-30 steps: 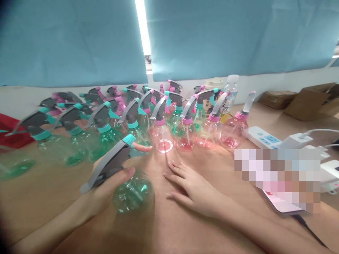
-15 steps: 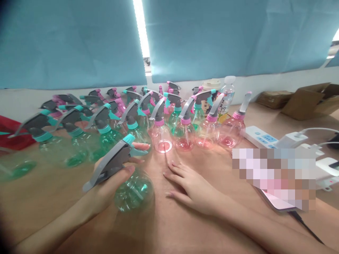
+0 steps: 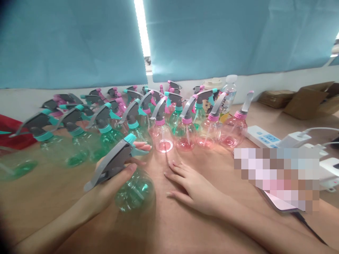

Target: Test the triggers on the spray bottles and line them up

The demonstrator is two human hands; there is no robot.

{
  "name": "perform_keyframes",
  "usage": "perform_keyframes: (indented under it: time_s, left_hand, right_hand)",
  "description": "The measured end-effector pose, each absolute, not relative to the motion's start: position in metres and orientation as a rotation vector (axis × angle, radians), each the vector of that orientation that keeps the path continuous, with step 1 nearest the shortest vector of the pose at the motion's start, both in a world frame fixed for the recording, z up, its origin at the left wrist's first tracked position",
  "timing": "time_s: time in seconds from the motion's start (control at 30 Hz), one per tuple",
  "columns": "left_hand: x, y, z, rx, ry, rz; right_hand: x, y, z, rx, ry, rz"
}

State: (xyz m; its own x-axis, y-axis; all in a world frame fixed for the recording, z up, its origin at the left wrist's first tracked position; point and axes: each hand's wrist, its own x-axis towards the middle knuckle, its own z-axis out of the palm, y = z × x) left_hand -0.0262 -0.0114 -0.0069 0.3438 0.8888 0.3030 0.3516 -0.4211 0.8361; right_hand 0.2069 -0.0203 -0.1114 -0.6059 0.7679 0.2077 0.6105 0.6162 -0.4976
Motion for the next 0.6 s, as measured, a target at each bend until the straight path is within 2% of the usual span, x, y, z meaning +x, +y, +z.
perform_keyframes:
  time_s: [0.6]
  left_hand:
    - [-0.0212, -0.0128, -0.0019, 1.888, 1.124, 1.036]
  right_hand:
    - [0.2054, -0.0205, -0.1073, -1.126, -2.473, 0.526]
